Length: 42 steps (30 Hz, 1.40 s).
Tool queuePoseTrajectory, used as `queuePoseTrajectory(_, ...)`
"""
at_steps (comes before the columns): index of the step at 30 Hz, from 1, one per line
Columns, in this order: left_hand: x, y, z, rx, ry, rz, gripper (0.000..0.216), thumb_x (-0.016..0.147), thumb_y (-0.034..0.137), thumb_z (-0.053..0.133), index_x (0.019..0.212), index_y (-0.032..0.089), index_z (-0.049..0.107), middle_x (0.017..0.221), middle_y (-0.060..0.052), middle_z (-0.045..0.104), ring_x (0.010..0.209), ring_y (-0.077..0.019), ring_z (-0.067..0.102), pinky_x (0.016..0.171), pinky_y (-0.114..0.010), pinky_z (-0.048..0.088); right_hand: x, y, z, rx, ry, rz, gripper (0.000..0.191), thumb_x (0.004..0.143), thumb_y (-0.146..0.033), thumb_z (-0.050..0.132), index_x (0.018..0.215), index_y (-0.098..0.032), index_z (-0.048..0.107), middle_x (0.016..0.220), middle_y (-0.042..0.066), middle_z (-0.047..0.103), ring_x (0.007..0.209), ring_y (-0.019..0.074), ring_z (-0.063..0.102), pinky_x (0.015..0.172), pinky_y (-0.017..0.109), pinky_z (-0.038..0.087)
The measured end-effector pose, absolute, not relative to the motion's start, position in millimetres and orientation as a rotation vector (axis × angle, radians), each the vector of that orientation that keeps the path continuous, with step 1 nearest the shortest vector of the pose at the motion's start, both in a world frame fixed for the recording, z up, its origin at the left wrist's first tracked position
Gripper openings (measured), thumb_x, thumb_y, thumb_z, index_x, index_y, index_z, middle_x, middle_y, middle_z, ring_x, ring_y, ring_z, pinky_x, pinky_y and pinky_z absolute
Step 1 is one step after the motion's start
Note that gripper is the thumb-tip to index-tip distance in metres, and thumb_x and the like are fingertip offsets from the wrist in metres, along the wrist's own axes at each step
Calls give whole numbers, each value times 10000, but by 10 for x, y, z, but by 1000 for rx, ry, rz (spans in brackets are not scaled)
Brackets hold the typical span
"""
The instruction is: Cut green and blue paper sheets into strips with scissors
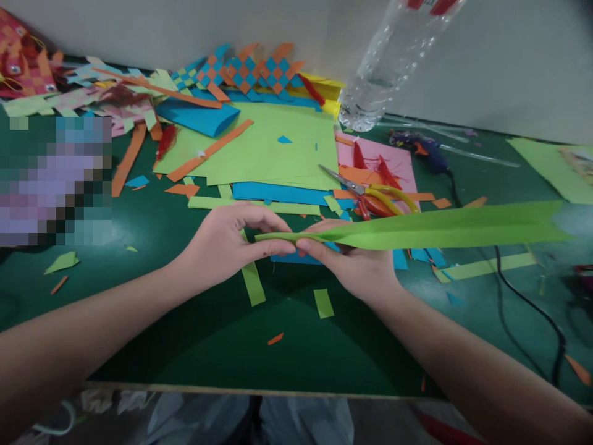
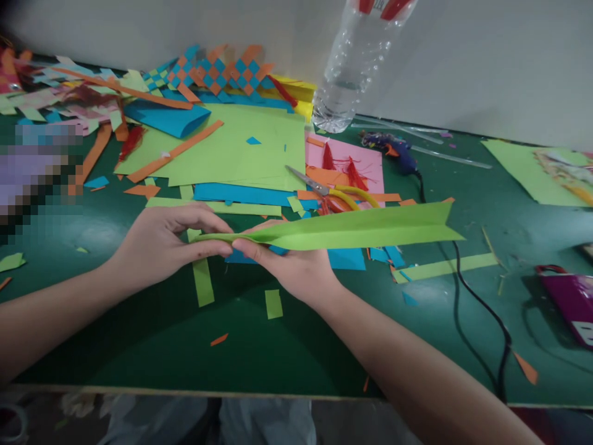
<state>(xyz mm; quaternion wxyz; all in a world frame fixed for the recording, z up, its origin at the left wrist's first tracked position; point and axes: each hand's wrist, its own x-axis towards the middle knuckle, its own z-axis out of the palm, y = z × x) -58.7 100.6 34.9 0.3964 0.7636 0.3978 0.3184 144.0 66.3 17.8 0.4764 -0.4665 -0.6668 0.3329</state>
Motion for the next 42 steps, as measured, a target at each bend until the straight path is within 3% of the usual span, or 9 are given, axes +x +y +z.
queuePoseTrajectory(7,-609,1028,371,1972,981,747,272,893,408,703,680,251,765,652,26,713,680,-139,628,671,-250,483,1473,677,182,-1123,-1642,805,118,838,-299,764,721,-281,762,736,-14,754,712,174,717,713,346,625)
queuePoseTrajectory(12,-613,1024,352,2013,998,760,321,910,472,692,680,261,767,615,29,692,697,-151,625,751,-287,493,1464,678,189,-1126,-1656,837,148,863,-296,734,716,-299,755,752,-13,753,682,164,707,673,330,625)
queuePoseTrajectory(20,-611,1031,332,1973,974,792,274,873,444,739,671,260,765,608,36,688,654,-139,608,689,-271,491,1459,670,170,-1142,-1625,812,143,842,-312,750,701,-288,749,720,-18,749,653,163,700,656,326,618)
queuePoseTrajectory(27,-600,1036,330,2047,1002,784,393,904,561,673,675,255,762,613,28,695,650,-147,608,783,-322,496,1413,646,172,-1198,-1513,820,170,810,-340,777,676,-266,703,584,-7,700,573,177,674,621,357,617)
queuePoseTrajectory(35,-605,1035,306,2069,992,777,256,916,405,701,716,263,776,633,37,697,695,-147,609,694,-260,471,1375,653,224,-1154,-1411,932,170,772,-296,796,661,-217,694,555,-32,678,452,121,618,480,274,572)
queuePoseTrajectory(42,-592,1035,313,2033,1002,759,306,896,473,696,693,255,767,602,24,675,696,-160,604,684,-274,474,1373,653,218,-1149,-1385,931,188,758,-270,812,640,-218,675,513,-50,639,415,103,577,435,249,509)
